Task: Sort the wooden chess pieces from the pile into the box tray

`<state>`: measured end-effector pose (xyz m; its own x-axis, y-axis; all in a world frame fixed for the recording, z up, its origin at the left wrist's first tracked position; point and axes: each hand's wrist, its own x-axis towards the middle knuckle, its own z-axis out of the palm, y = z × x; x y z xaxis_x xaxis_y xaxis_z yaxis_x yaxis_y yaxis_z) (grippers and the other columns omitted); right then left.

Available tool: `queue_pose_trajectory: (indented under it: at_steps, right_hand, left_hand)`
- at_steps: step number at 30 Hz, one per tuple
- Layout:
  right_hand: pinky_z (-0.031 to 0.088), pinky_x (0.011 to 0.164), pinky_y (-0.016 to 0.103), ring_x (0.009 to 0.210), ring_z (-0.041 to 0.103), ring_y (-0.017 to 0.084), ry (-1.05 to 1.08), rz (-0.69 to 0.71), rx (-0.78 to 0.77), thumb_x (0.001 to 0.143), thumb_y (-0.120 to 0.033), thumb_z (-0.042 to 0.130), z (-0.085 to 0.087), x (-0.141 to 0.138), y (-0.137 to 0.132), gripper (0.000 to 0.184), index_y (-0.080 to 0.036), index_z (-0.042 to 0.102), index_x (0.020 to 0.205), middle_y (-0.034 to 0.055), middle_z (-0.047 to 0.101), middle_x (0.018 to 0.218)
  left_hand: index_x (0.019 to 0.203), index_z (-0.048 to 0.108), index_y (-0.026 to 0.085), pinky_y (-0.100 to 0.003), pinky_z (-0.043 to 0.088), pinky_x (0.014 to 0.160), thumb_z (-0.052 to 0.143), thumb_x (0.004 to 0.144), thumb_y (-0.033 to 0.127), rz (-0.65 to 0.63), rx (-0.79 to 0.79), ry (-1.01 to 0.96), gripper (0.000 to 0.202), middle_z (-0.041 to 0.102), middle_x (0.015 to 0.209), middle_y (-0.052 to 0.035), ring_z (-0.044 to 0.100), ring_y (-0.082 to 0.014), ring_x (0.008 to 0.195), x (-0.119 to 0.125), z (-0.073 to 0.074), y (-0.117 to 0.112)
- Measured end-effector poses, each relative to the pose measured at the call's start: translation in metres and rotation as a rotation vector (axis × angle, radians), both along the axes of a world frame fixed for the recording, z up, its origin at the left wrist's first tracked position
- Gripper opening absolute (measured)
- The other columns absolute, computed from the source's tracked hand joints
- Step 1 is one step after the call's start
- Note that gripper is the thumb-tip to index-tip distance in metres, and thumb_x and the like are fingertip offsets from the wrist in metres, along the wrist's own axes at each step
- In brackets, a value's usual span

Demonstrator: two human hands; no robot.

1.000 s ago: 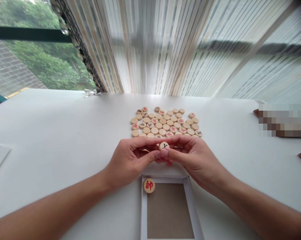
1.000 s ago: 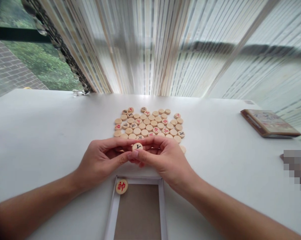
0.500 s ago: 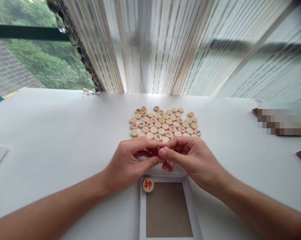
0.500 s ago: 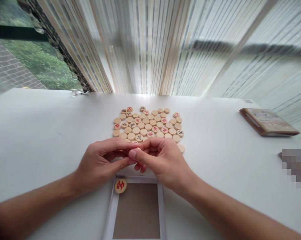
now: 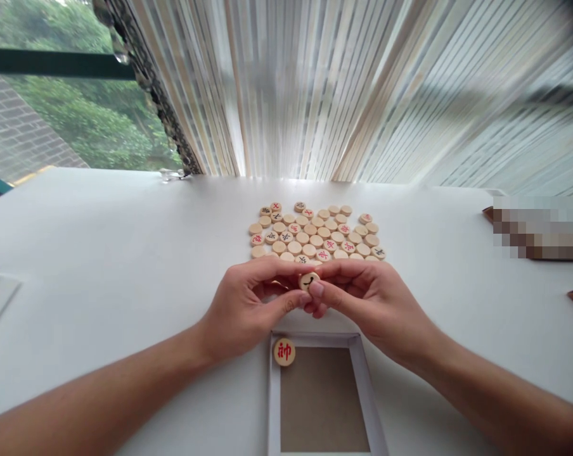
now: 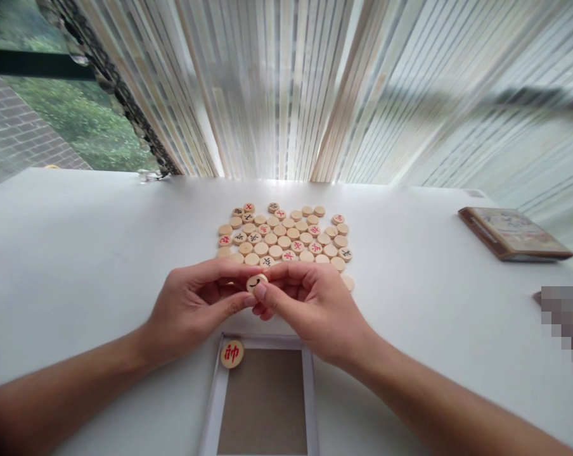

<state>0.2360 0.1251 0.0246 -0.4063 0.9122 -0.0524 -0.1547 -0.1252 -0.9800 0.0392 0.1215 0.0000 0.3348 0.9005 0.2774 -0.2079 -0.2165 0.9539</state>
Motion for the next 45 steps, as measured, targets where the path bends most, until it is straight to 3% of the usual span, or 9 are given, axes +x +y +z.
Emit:
queue_pose_trajectory:
  at_steps: [8,14,24,32,40,45]
  right_hand:
    - [0.068,0.073,0.03,0.076,0.079,0.02,-0.06,-0.082,0.142,0.079,-0.035,0.095,-0.009,0.001,0.0,0.027,-0.02,0.085,0.1,0.0052,0.082,0.083]
    - [0.069,0.081,0.033,0.085,0.08,0.021,-0.122,-0.176,0.3,0.085,-0.025,0.09,-0.017,0.003,-0.002,0.027,-0.022,0.081,0.11,0.0058,0.083,0.097]
    - [0.069,0.08,0.036,0.086,0.079,0.022,-0.274,-0.192,0.508,0.092,-0.025,0.082,-0.022,0.007,-0.003,0.023,-0.022,0.08,0.115,0.007,0.081,0.1]
    - [0.067,0.074,0.034,0.082,0.079,0.021,-0.296,-0.188,0.471,0.093,-0.033,0.082,-0.019,0.006,0.0,0.024,-0.021,0.082,0.114,0.0078,0.083,0.098]
    - [0.06,0.062,0.024,0.068,0.073,0.016,-0.202,-0.138,0.348,0.095,-0.042,0.08,-0.01,0.003,-0.002,0.022,-0.021,0.085,0.094,0.0037,0.079,0.076]
    - [0.059,0.06,0.025,0.063,0.069,0.016,-0.192,-0.128,0.272,0.09,-0.053,0.082,-0.006,0.001,-0.001,0.033,-0.021,0.083,0.082,0.003,0.076,0.068]
  left_hand:
    - [0.114,0.08,0.013,-0.029,0.07,0.08,0.081,0.09,0.013,0.091,-0.032,0.032,0.024,0.083,0.103,-0.0095,0.081,-0.0184,0.084,0.0,0.001,0.0]
    - [0.108,0.081,0.013,-0.03,0.07,0.085,0.088,0.084,0.017,0.173,-0.067,0.023,0.025,0.085,0.101,-0.0091,0.082,-0.0211,0.091,0.001,0.0,0.001]
    - [0.108,0.082,0.011,-0.029,0.071,0.081,0.089,0.085,0.021,0.141,-0.127,0.011,0.026,0.085,0.097,-0.0099,0.083,-0.0208,0.086,0.0,0.001,0.002]
    - [0.114,0.083,0.012,-0.03,0.072,0.079,0.089,0.085,0.019,0.107,-0.15,-0.009,0.03,0.086,0.094,-0.01,0.083,-0.0202,0.078,0.0,0.0,0.002]
    - [0.098,0.084,0.013,-0.026,0.071,0.072,0.089,0.085,0.023,0.084,-0.119,0.008,0.017,0.085,0.083,-0.0076,0.083,-0.02,0.075,0.0,0.004,0.002]
    - [0.116,0.08,0.014,-0.026,0.07,0.079,0.088,0.084,0.015,0.06,-0.119,0.012,0.033,0.085,0.09,-0.007,0.083,-0.0185,0.081,-0.001,-0.001,0.0]
